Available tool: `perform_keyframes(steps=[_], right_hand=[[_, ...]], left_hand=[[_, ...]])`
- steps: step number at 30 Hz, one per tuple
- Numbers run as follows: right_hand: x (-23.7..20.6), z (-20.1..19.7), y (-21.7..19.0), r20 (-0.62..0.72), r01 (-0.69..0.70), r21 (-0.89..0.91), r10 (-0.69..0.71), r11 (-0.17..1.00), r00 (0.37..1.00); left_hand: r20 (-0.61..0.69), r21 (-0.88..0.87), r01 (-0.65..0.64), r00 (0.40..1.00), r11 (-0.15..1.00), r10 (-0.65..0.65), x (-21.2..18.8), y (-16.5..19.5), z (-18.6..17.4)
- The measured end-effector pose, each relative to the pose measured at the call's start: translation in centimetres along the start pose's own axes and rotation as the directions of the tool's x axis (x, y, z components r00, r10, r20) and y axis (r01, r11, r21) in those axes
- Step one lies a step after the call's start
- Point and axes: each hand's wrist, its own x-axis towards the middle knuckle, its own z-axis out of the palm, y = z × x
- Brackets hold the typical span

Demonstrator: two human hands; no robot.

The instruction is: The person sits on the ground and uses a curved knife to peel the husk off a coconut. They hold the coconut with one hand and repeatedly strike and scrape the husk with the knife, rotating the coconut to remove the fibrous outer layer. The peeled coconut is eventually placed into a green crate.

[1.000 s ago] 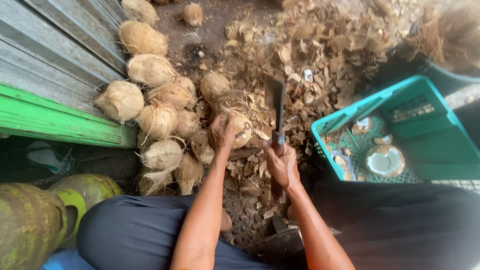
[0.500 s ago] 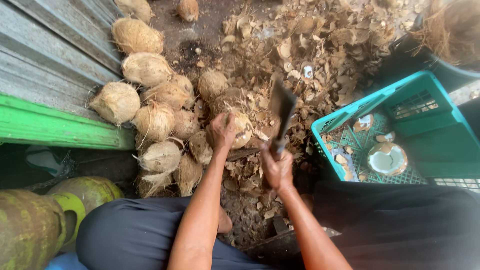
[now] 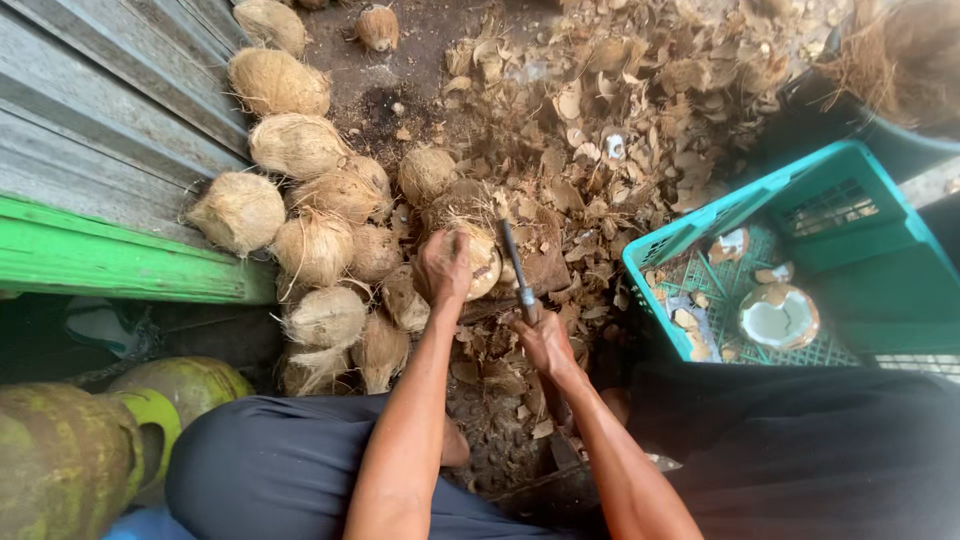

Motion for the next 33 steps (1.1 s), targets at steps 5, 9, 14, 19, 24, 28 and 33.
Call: perform_keyframes(steps=[5,9,14,19,24,28,33], right_hand=[[-0.4,-0.8,-0.4,-0.151,0.221,0.067,-0.209,0.973,0.966],[-1.3,-0.4,-1.0,-0.194,0.343,0.259,-0.299,0.903,0.934],[-1.0,0.3,-0.9,0.019,0.044,0.19,-0.048,0.981,0.999],[0.0,-0.4,0.5,-0.152,0.302,0.166,-0.278,0.939,0.949],[1.4,1.3,2.7,-0.252,0.465,0.451,-0.391,0.761,0.885],[1.2,1.3,2.6,0.078,-0.073,-0.039,0.075,0.997,0.994],[-0.7,-1.5,-0.9,0.15,-0.189,0.093,0.174,0.977,0.973]], left_hand=[[-0.083,0.027,-0.167,0.982,0.986,0.169,1.1,-0.5,0.6],[-0.082,0.021,-0.133,0.988,0.991,0.134,1.8,-1.5,1.0],[-0.067,0.063,-0.222,0.972,0.973,0.226,2.5,-2.3,1.2],[-0.102,-0.049,-0.271,0.959,0.961,0.265,2.9,-2.1,1.1],[0.014,0.092,-0.112,0.994,0.989,0.112,1.9,-1.7,0.4],[-0.072,0.065,-0.198,0.977,0.978,0.203,1.0,-1.3,-0.3],[-0.026,0.075,-0.098,0.995,0.992,0.1,0.9,-0.4,-0.7]])
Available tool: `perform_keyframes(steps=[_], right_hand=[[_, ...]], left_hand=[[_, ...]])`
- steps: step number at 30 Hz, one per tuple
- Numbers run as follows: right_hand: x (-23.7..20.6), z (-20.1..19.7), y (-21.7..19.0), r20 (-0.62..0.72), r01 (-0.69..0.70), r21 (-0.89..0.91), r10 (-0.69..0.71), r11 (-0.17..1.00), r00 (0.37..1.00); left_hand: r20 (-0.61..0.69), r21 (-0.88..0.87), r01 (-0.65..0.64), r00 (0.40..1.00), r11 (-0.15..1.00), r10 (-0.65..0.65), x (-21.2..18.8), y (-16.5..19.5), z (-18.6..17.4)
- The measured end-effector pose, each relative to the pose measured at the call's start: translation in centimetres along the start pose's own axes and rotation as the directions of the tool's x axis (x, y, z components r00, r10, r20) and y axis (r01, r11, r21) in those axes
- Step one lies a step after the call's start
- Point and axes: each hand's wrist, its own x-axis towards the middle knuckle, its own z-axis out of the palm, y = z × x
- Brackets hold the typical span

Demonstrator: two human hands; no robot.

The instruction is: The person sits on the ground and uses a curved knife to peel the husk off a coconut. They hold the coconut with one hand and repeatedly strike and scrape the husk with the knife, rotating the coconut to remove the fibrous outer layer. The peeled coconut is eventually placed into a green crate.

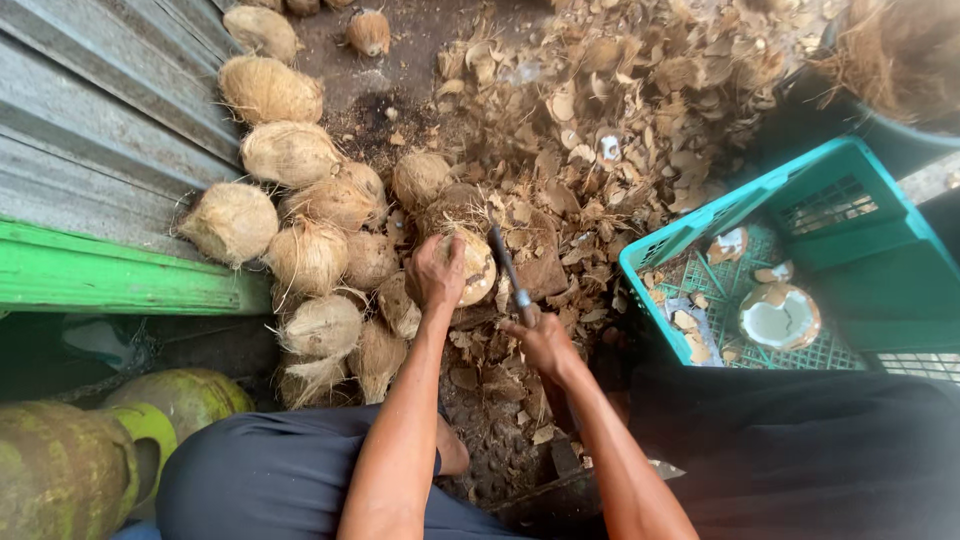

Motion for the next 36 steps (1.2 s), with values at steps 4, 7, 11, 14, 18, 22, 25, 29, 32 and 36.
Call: perform_keyframes(steps=[4,7,11,14,18,22,25,29,32,36], right_hand=[[-0.4,-0.3,-0.9,-0.201,0.33,0.169,-0.295,0.929,0.934],[0.6,1.5,0.8,-0.243,0.431,0.339,-0.364,0.836,0.899],[2.4,3.4,2.7,-0.031,0.152,0.286,-0.15,0.946,0.988],[3.1,3.3,2.5,0.075,0.042,0.396,-0.078,0.917,0.994],[2.2,1.2,1.6,0.101,0.011,0.365,-0.051,0.931,0.994],[0.8,0.0,0.3,-0.132,0.271,0.296,-0.242,0.916,0.961],[-0.3,-1.0,-0.6,-0.19,0.319,0.245,-0.278,0.915,0.942],[-0.9,-1.4,-0.8,-0.259,0.403,0.115,-0.364,0.908,0.895],[-1.0,0.1,0.2,-0.241,0.44,0.056,-0.416,0.896,0.877],[-1.0,2.6,0.9,-0.105,0.351,0.041,-0.345,0.935,0.932]], left_hand=[[0.014,-0.01,0.008,1.0,1.0,-0.008,0.3,-0.1,0.3],[0.012,0.002,0.013,1.0,1.0,-0.013,0.5,-0.7,0.7],[-0.104,-0.252,-0.128,0.989,0.959,0.105,0.4,-1.1,1.2],[-0.239,-0.405,-0.395,0.916,0.825,0.321,0.0,-1.1,0.7],[0.0,-0.508,-0.198,0.973,0.838,0.23,-0.4,-1.9,-1.7],[0.166,-0.281,-0.356,0.897,0.891,0.411,0.9,-3.4,-4.2],[0.055,-0.034,-0.561,0.826,0.827,0.562,1.6,-3.9,-3.2],[-0.23,0.005,-0.517,0.832,0.856,0.505,1.7,-3.1,0.1],[-0.173,0.112,-0.429,0.88,0.896,0.443,1.7,-1.5,0.8],[-0.056,-0.119,-0.04,0.998,0.992,0.034,2.6,1.0,0.3]])
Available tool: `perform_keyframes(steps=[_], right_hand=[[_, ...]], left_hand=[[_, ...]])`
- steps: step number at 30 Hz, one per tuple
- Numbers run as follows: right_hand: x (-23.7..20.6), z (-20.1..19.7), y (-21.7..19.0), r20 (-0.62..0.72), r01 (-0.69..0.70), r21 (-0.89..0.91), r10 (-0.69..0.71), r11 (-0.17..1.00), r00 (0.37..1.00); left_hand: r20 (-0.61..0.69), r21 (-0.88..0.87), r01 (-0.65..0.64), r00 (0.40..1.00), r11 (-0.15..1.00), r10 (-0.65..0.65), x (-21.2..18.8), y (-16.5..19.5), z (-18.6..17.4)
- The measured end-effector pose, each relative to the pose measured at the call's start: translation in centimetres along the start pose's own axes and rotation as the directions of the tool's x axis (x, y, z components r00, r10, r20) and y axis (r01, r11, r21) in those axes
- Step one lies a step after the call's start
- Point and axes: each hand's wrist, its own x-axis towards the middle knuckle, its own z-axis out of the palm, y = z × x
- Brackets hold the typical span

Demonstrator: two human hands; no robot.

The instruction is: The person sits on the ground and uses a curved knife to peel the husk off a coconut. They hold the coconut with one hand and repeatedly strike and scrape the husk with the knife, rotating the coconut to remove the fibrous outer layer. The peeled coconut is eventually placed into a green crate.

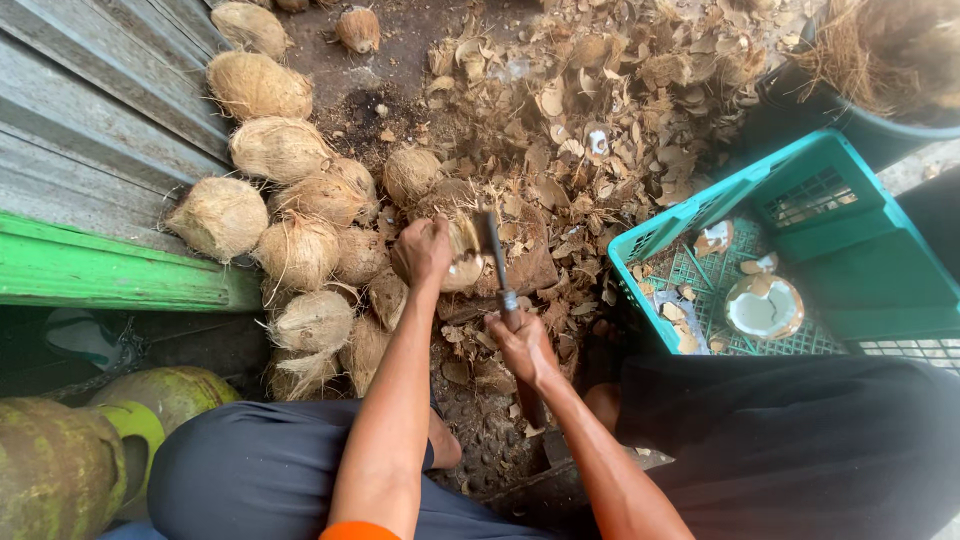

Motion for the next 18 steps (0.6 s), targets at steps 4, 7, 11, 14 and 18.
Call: perform_keyframes(steps=[4,7,11,14,18], right_hand=[[0.1,-0.8,-1.2,-0.067,0.09,0.164,-0.08,0.982,0.995],[0.4,-2.0,-2.1,-0.164,0.312,0.224,-0.28,0.923,0.946],[0.3,-0.3,-2.0,-0.191,0.329,0.386,-0.275,0.862,0.942],[0.3,0.7,-1.4,-0.064,0.076,0.176,-0.065,0.982,0.996],[0.9,-0.5,-1.5,-0.107,0.212,0.066,-0.204,0.975,0.973]], left_hand=[[0.01,0.021,0.029,1.0,0.999,-0.029,0.7,1.3,-0.3],[0.018,0.101,0.048,0.999,0.994,-0.05,0.8,0.7,0.0],[-0.036,0.096,0.008,0.999,0.995,-0.005,0.6,-0.2,0.5],[-0.068,0.06,0.047,0.997,0.997,-0.043,0.4,-0.1,0.4],[-0.031,0.149,0.097,0.995,0.984,-0.093,0.6,0.4,0.0]])
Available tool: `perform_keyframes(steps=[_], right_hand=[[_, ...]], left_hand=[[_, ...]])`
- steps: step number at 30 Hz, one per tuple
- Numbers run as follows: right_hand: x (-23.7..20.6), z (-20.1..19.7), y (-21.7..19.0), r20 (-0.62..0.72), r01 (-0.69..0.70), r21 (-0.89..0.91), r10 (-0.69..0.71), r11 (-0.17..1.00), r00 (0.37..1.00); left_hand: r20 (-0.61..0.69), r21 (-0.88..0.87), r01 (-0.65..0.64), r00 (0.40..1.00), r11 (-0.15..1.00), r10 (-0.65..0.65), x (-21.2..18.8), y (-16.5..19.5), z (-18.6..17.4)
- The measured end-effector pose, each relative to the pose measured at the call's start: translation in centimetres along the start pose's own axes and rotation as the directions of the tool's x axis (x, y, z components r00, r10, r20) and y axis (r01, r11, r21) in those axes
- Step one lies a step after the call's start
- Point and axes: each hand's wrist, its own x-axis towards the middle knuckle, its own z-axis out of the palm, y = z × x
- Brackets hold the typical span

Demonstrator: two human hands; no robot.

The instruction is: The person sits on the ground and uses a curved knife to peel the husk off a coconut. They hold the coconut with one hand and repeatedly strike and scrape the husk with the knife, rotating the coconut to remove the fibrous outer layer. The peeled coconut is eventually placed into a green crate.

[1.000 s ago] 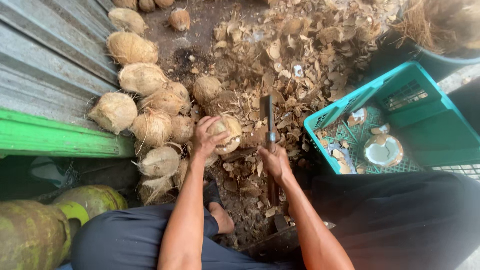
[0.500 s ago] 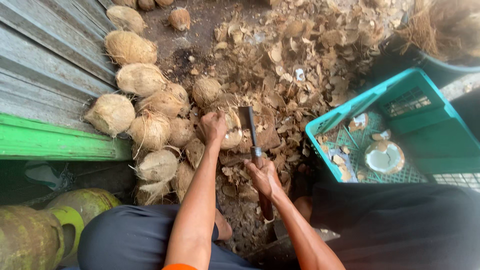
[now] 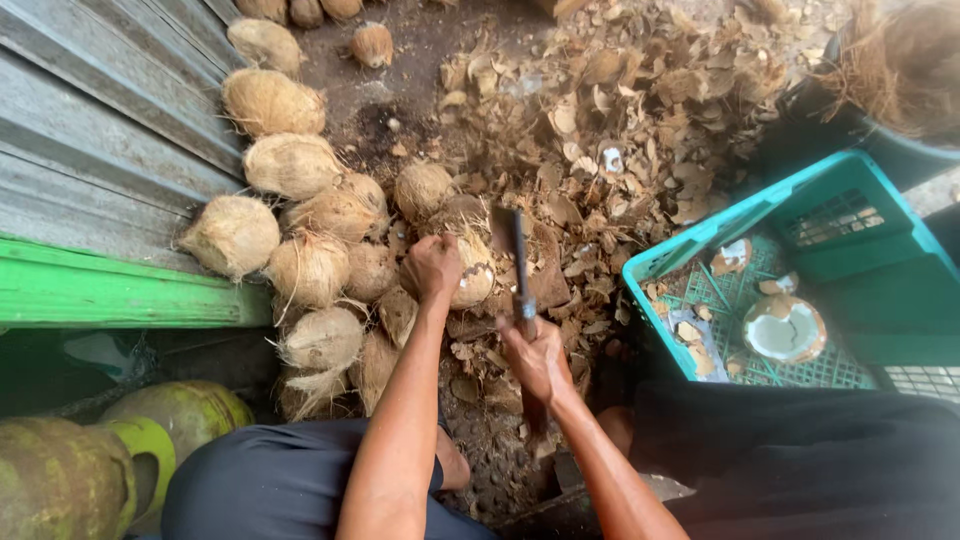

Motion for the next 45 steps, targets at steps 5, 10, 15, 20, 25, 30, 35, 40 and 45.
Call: perform_keyframes(steps=[5,10,15,20,25,30,35,40,45], right_hand=[[-0.5,0.0,0.0,-0.134,0.07,0.223,-0.041,0.972,0.99],[0.2,0.8,0.7,0.052,-0.265,-0.124,0.273,0.956,0.961],[0.2,0.1,1.2,-0.081,0.069,0.065,-0.064,0.996,0.995],[0.4,1.4,0.3,0.029,-0.203,-0.054,0.205,0.978,0.978],[0.0,-0.1,-0.9,0.004,-0.272,-0.171,0.276,0.947,0.961],[0.6,0.2,0.6,-0.09,0.119,-0.034,-0.121,0.992,0.989],[1.6,1.1,3.8,0.141,-0.48,-0.112,0.492,0.87,0.859],[1.7,0.0,4.5,0.206,-0.364,0.086,0.341,0.927,0.917],[1.5,-0.4,2.8,0.208,-0.4,0.175,0.364,0.899,0.908]], left_hand=[[-0.021,0.044,-0.069,0.997,0.997,0.07,-0.2,-0.3,-0.2],[-0.042,0.031,-0.089,0.995,0.996,0.09,-0.1,-0.2,0.4],[-0.158,-0.095,-0.225,0.965,0.97,0.209,-0.2,-0.7,0.6],[-0.033,0.024,-0.057,0.998,0.998,0.058,-0.1,-0.3,0.0],[-0.013,-0.005,-0.057,0.998,0.998,0.057,-0.5,0.1,-0.3],[-0.051,0.028,-0.056,0.997,0.998,0.057,-0.7,-0.3,-0.1],[-0.008,0.004,0.005,1.0,1.0,-0.005,-0.7,-0.2,0.1],[-0.068,-0.016,-0.076,0.995,0.997,0.074,-0.9,-1.2,0.1],[0.046,-0.43,-0.075,0.993,0.9,0.105,0.0,-6.1,-2.6]])
